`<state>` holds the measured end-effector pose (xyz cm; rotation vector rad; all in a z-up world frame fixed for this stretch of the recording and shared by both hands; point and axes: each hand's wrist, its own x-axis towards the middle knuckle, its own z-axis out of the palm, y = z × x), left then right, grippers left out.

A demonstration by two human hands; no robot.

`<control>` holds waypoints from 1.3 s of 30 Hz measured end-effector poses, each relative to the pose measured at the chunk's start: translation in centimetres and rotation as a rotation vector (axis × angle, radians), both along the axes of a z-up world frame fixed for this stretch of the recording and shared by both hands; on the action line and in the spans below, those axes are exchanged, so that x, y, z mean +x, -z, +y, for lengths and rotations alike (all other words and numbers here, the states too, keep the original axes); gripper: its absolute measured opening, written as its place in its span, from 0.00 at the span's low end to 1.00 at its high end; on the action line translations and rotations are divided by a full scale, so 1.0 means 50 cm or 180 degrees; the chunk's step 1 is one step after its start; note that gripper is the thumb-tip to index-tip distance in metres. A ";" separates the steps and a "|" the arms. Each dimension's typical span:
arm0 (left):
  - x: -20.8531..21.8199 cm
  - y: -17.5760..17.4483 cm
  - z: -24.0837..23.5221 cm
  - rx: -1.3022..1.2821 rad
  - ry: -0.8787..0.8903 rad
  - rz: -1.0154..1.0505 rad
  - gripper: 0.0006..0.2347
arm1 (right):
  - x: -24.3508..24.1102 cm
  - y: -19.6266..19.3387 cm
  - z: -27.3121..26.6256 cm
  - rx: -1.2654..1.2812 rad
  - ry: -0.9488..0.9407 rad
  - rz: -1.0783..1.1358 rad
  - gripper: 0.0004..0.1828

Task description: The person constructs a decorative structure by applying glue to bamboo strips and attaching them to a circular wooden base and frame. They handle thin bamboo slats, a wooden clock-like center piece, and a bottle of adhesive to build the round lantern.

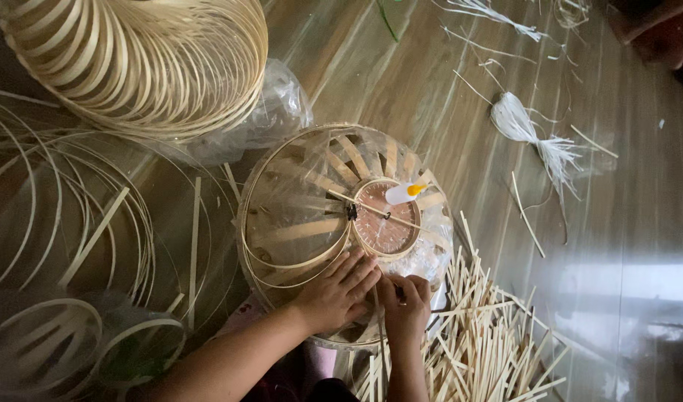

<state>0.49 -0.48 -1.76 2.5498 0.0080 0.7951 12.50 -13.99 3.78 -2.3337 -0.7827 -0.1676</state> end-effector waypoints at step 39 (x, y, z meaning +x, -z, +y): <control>0.005 -0.007 -0.003 0.0057 0.0194 0.0876 0.25 | 0.008 -0.128 0.218 -0.0624 -0.1450 -0.0593 0.05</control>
